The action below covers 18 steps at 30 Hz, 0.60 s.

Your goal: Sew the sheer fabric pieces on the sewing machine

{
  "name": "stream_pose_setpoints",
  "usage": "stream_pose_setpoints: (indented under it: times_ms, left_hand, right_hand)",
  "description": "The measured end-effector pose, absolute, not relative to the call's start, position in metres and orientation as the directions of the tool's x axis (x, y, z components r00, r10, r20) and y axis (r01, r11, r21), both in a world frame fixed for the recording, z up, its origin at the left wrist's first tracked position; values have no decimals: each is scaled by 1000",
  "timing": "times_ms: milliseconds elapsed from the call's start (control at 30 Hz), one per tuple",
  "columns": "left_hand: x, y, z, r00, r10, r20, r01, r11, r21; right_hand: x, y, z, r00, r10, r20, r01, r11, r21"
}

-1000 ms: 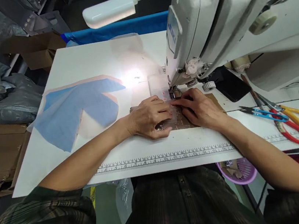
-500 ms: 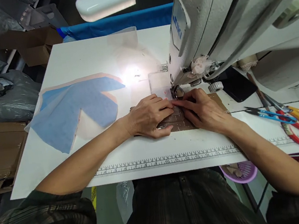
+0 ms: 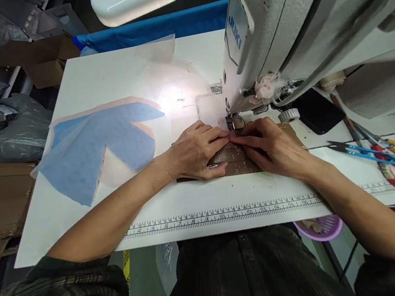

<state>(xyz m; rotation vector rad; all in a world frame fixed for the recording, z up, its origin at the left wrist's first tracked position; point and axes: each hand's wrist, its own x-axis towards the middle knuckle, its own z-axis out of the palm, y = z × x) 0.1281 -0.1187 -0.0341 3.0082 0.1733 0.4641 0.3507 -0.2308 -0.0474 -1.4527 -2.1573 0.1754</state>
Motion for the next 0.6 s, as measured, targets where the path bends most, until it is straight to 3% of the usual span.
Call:
stream_pose_setpoints:
  times_ms: [400,600]
  left_hand:
    - [130,-111,-29,960,157,231,133,-984,117]
    - [132,-105,-27,969,154,192,143,-987,68]
  right_hand:
    - [351,-227,-46,-308,885,350,848,422,-321]
    - [353,-229,-36,-264,923,281,856,358,-372]
